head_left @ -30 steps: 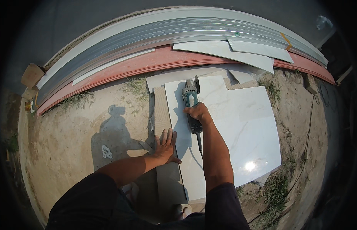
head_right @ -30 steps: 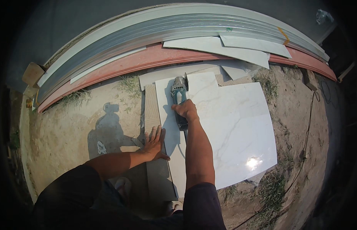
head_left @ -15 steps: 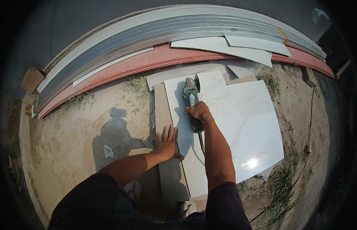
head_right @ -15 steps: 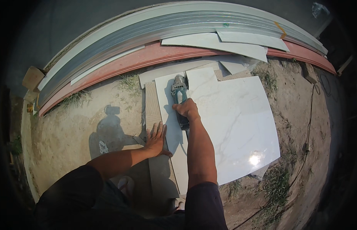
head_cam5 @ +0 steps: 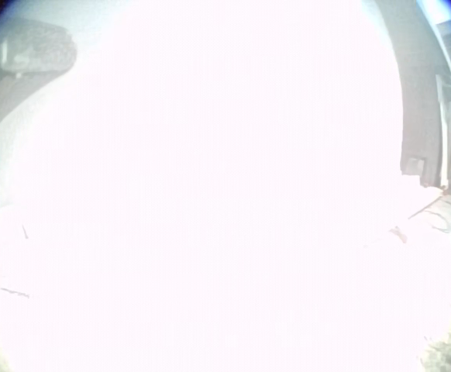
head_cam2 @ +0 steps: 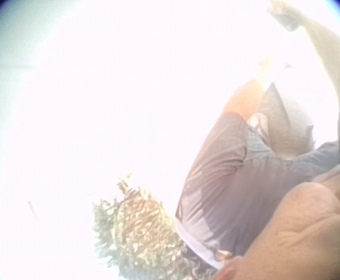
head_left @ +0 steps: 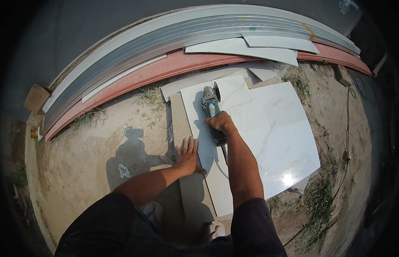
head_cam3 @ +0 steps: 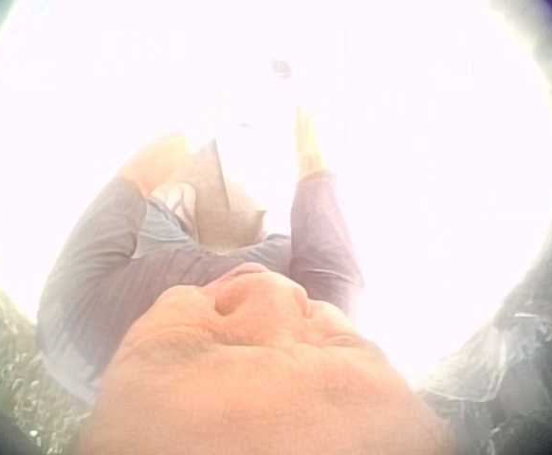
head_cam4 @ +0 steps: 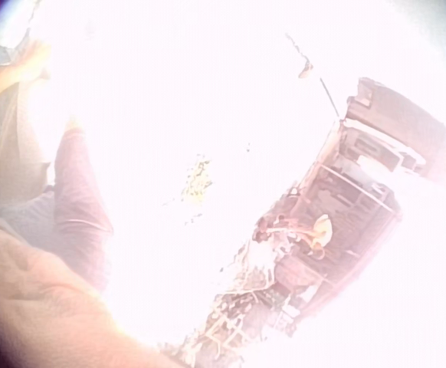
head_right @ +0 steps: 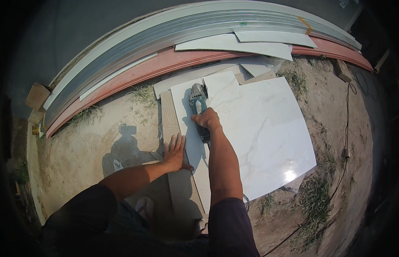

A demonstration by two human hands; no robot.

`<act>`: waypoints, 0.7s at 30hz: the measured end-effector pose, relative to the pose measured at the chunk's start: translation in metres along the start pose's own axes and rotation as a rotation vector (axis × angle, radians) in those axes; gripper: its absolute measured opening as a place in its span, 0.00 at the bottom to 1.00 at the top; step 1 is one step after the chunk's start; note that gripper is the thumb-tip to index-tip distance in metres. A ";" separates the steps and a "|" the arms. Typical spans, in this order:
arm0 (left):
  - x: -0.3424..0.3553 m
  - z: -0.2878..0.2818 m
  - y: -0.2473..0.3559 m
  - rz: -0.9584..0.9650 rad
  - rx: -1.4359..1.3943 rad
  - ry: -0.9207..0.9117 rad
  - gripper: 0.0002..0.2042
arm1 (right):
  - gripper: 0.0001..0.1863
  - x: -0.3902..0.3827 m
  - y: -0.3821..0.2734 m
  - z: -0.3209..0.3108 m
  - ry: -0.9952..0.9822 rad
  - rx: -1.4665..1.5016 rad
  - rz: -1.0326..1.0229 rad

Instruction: The person holds an angle grinder with both hands and uses it to cut along a marked line on a large white tile placed on the ground.

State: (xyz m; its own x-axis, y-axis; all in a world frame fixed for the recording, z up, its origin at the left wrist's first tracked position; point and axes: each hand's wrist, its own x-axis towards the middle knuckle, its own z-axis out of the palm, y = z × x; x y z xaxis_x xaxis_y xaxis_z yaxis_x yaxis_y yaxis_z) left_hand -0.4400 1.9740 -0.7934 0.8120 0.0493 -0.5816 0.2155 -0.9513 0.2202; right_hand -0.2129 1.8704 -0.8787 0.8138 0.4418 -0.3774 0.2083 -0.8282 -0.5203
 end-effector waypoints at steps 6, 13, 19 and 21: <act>-0.006 0.001 -0.012 -0.042 -0.018 -0.002 0.76 | 0.15 -0.029 -0.042 -0.015 -0.070 0.116 0.154; -0.007 0.009 -0.020 -0.047 -0.040 0.002 0.76 | 0.17 -0.044 -0.051 -0.018 -0.087 0.115 0.138; -0.021 0.017 -0.007 -0.045 0.040 -0.041 0.77 | 0.21 -0.049 -0.054 -0.021 -0.067 0.130 0.156; -0.015 0.020 0.002 0.025 0.036 0.003 0.77 | 0.26 -0.035 -0.023 -0.017 -0.033 0.126 0.120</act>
State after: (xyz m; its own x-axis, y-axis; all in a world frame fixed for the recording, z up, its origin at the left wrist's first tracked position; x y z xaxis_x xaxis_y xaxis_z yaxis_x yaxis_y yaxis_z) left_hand -0.4628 1.9649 -0.7997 0.8187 0.0266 -0.5736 0.1755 -0.9627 0.2058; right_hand -0.2373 1.8683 -0.8403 0.8102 0.3549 -0.4665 0.0391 -0.8268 -0.5611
